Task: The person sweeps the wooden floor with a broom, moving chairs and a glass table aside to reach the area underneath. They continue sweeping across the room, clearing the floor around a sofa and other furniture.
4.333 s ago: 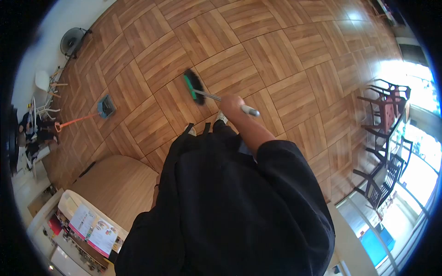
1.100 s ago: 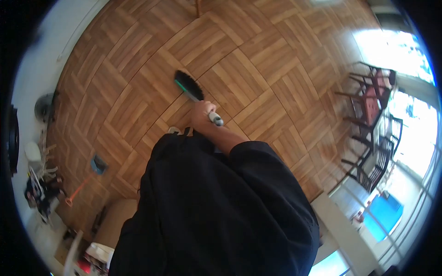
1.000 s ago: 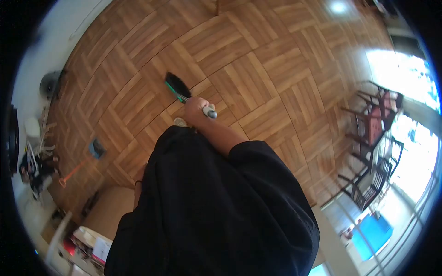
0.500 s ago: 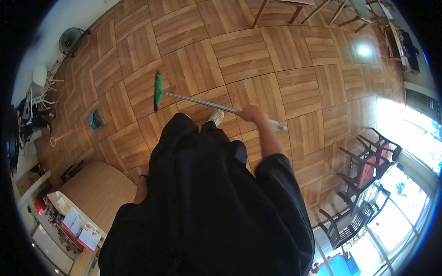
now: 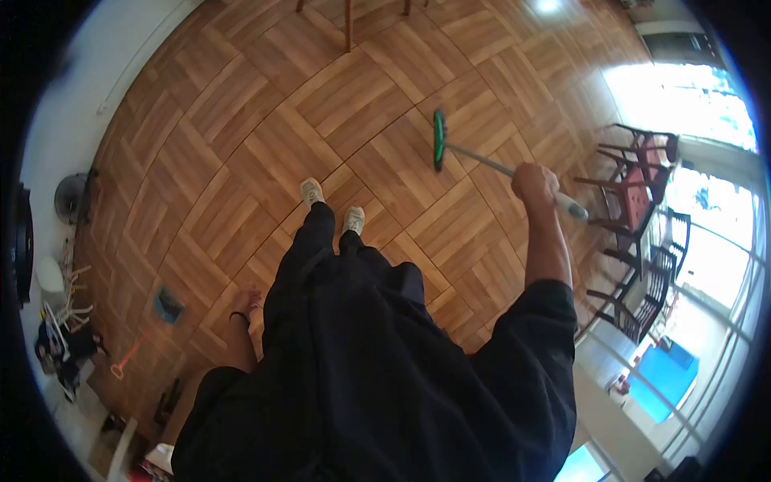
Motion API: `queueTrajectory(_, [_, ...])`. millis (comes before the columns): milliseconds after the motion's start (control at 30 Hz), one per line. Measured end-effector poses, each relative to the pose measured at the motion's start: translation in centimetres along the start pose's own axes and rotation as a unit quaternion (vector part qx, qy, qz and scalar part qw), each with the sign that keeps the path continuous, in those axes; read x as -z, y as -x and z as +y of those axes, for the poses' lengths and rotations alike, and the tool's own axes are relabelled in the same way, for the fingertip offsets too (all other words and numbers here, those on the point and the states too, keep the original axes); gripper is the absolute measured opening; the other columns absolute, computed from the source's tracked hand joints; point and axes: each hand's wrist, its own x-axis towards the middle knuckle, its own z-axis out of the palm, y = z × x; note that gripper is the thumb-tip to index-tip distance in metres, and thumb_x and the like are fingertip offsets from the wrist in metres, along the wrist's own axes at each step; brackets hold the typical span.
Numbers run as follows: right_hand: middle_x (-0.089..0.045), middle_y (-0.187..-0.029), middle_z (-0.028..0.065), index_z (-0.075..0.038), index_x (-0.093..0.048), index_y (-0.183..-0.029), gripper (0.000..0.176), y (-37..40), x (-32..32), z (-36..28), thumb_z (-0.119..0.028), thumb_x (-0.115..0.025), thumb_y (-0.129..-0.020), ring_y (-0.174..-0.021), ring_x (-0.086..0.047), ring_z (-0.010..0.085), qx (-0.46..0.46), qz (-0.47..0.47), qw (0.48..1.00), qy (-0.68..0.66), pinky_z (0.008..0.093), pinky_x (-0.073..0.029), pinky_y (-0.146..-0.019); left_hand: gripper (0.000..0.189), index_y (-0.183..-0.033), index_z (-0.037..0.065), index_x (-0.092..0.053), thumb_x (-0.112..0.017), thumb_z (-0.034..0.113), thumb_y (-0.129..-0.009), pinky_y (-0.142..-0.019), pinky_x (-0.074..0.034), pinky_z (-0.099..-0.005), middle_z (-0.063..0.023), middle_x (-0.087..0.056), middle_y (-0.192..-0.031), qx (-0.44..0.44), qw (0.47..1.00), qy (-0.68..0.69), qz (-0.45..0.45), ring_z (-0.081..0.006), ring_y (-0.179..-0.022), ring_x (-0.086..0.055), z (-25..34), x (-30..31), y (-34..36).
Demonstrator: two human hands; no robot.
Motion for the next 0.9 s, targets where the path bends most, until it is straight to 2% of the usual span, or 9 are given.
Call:
queueTrajectory(133, [-0.065, -0.098, 0.0154, -0.008, -0.069, -0.093, 0.023, -4.5, -0.1, -2.8, -0.018, -0.051, -0.082, -0.094, -0.063, 0.0289, -0.025, 0.009, 1.000, -0.007, 0.0384, -0.050, -0.076, 0.049, -0.114, 0.003, -0.051, -0.053, 0.042, -0.084, -0.070, -0.041, -0.0274, -0.0063, -0.059, -0.097, -0.050, 0.996, 0.009, -0.071, -0.0169, -0.086, -0.056, 5.0, 2.7, -4.8])
queueTrajectory(233, [-0.066, -0.099, 0.0130, -0.009, -0.069, -0.094, 0.024, -9.1, -1.4, -6.7, -0.018, -0.050, -0.083, -0.093, -0.063, 0.0304, -0.069, 0.033, 0.995, -0.061, 0.0382, -0.050, -0.075, 0.045, -0.108, 0.003, -0.053, -0.054, 0.041, -0.084, -0.065, -0.041, -0.0255, -0.0049, -0.060, -0.091, -0.095, 0.993, 0.059, -0.026, -0.0150, -0.079, -0.056, 8.2, 2.6, -5.5])
queueTrajectory(333, [-0.066, -0.100, 0.0108, -0.009, -0.069, -0.096, 0.024, -12.3, -1.3, -12.7, -0.019, -0.050, -0.083, -0.093, -0.064, 0.0301, -0.104, 0.014, 0.990, -0.093, 0.0427, -0.050, -0.072, 0.027, -0.087, 0.011, -0.056, -0.055, 0.038, -0.085, -0.048, -0.035, -0.0199, 0.0005, -0.055, -0.073, -0.097, 0.994, 0.036, -0.025, -0.0077, -0.059, -0.050, 10.6, 3.2, -4.5])
queueTrajectory(433, [-0.066, -0.101, 0.0097, -0.011, -0.069, -0.097, 0.024, -11.9, 0.6, -20.3, -0.019, -0.050, -0.084, -0.093, -0.063, 0.0297, -0.029, -0.020, 0.998, -0.054, 0.0469, -0.048, -0.066, 0.043, -0.106, 0.004, -0.054, -0.054, 0.040, -0.083, -0.063, -0.040, -0.0261, -0.0047, -0.059, -0.087, -0.074, 0.997, -0.004, 0.001, -0.0137, -0.074, -0.056, 12.1, 4.2, -2.5])
queueTrajectory(500, [-0.067, -0.098, 0.0085, -0.012, -0.069, -0.096, 0.023, -9.6, 2.5, -25.7, -0.019, -0.051, -0.084, -0.090, -0.064, 0.0270, 0.014, -0.010, 1.000, -0.022, 0.0478, -0.047, -0.059, 0.040, -0.106, 0.006, -0.053, -0.054, 0.038, -0.083, -0.063, -0.040, -0.0270, -0.0042, -0.059, -0.085, -0.023, 1.000, 0.012, 0.004, -0.0132, -0.073, -0.055, 11.4, 5.4, -3.5])
queueTrajectory(567, [-0.067, -0.093, 0.0078, -0.010, -0.068, -0.094, 0.021, -6.2, 4.1, -30.1, -0.018, -0.052, -0.083, -0.086, -0.065, 0.0258, 0.098, -0.017, 0.995, -0.001, 0.0459, -0.047, -0.055, 0.037, -0.105, 0.008, -0.053, -0.054, 0.036, -0.082, -0.063, -0.039, -0.0277, -0.0034, -0.059, -0.083, 0.019, 0.999, 0.027, 0.016, -0.0128, -0.072, -0.055, 10.6, 6.2, -4.2])
queueTrajectory(633, [-0.067, -0.088, 0.0064, -0.010, -0.067, -0.091, 0.019, -2.0, 6.5, -33.8, -0.018, -0.052, -0.082, -0.082, -0.065, 0.0239, 0.167, 0.020, 0.985, 0.026, 0.0420, -0.045, -0.051, 0.034, -0.105, 0.009, -0.053, -0.053, 0.035, -0.083, -0.063, -0.039, -0.0281, -0.0022, -0.058, -0.081, 0.048, 0.997, 0.039, 0.036, -0.0126, -0.071, -0.055, 9.8, 6.4, -4.2])
queueTrajectory(700, [-0.067, -0.087, 0.0061, -0.010, -0.067, -0.089, 0.017, 1.4, 7.9, -37.2, -0.017, -0.052, -0.083, -0.081, -0.066, 0.0233, 0.256, 0.040, 0.965, 0.040, 0.0383, -0.046, -0.051, 0.033, -0.105, 0.010, -0.053, -0.053, 0.035, -0.083, -0.063, -0.039, -0.0284, -0.0022, -0.058, -0.082, 0.067, 0.995, 0.070, 0.019, -0.0129, -0.072, -0.055, 8.9, 6.5, -4.8])
queueTrajectory(900, [-0.067, -0.089, 0.0078, -0.008, -0.068, -0.095, 0.020, 5.6, 7.7, -50.0, -0.017, -0.055, -0.082, -0.083, -0.066, 0.0252, 0.401, -0.030, 0.915, 0.042, 0.0422, -0.050, -0.056, 0.034, -0.107, 0.009, -0.053, -0.053, 0.035, -0.084, -0.068, -0.040, -0.0291, -0.0043, -0.059, -0.090, 0.065, 0.987, 0.144, 0.017, -0.0140, -0.078, -0.055, 9.6, 6.4, -4.4])
